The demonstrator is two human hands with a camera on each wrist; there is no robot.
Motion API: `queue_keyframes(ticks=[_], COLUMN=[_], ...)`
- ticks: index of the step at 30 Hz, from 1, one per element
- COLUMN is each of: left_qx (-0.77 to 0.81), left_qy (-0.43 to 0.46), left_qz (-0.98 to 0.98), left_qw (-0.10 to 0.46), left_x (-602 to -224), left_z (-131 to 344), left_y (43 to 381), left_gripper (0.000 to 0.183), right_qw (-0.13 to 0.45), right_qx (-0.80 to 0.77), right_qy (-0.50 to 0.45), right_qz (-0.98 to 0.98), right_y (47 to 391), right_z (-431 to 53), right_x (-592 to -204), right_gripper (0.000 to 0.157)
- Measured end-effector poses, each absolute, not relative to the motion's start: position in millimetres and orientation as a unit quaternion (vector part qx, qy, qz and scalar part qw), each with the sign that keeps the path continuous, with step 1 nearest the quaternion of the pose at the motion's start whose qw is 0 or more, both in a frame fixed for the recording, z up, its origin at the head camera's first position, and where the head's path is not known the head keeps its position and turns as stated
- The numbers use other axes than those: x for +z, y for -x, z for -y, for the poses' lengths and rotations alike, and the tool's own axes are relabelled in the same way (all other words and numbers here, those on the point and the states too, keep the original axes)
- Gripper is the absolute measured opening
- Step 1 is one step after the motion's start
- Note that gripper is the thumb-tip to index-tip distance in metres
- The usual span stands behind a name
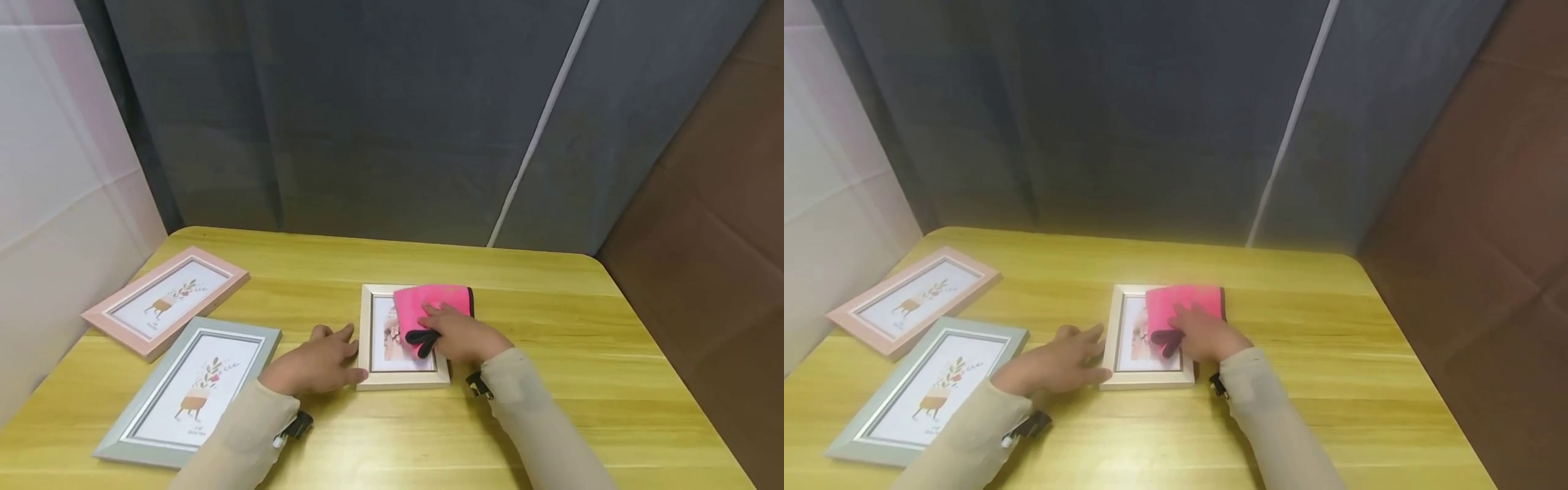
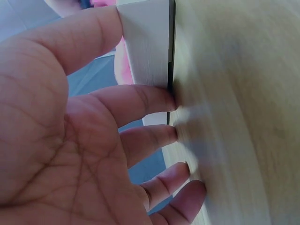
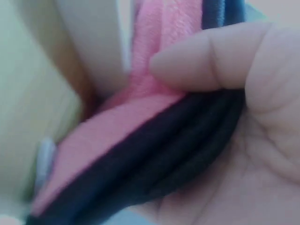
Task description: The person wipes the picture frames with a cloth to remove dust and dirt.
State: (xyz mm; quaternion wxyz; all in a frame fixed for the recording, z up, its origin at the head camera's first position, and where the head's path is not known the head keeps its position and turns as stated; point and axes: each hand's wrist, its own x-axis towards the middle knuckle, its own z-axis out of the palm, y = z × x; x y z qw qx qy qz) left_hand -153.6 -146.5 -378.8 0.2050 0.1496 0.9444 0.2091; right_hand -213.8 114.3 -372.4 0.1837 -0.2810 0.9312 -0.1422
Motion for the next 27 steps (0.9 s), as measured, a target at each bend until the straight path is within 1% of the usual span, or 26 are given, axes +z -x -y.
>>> queue_keyframes(ticks=[3,6,9,12,14,16,18,20,21,24,27], left_qx=[0.211,0.212,0.211,0.211,0.209,0.207,0.203,0.199,0.199,0.197,0.198], left_qy=[-0.150,-0.150,-0.146,-0.140,-0.138,-0.139,-0.140,-0.145,-0.146,-0.154,-0.161], left_qz=[-0.945,-0.945,-0.945,-0.945,-0.946,-0.946,-0.947,-0.947,-0.947,-0.945,-0.945], left_qw=[0.203,0.200,0.203,0.206,0.206,0.205,0.205,0.206,0.207,0.209,0.205], left_x=[-379,-380,-381,-381,-382,-382,-382,-380,-380,-377,-377], left_z=[146,145,144,143,144,144,144,145,145,145,145], left_y=[154,154,154,154,153,153,153,153,153,153,153], left_gripper=[0.066,0.066,0.066,0.066,0.066,0.066,0.066,0.066,0.066,0.066,0.067], right_qw=[0.185,0.181,0.175,0.172,0.176,0.173,0.170,0.169,0.170,0.172,0.171], right_qx=[-0.162,-0.160,-0.146,-0.125,-0.106,-0.084,-0.069,-0.071,-0.077,-0.109,-0.132], right_qy=[0.283,0.299,0.312,0.336,0.348,0.354,0.348,0.333,0.322,0.295,0.280], right_qz=[-0.927,-0.923,-0.922,-0.917,-0.915,-0.915,-0.919,-0.925,-0.928,-0.933,-0.935], right_y=[234,235,219,193,176,162,156,158,163,186,211], right_z=[-115,-118,-122,-127,-127,-126,-123,-121,-120,-117,-116], right_x=[-376,-377,-374,-364,-358,-355,-357,-362,-365,-372,-377], right_gripper=[0.052,0.054,0.054,0.047,0.046,0.046,0.051,0.048,0.049,0.049,0.056])
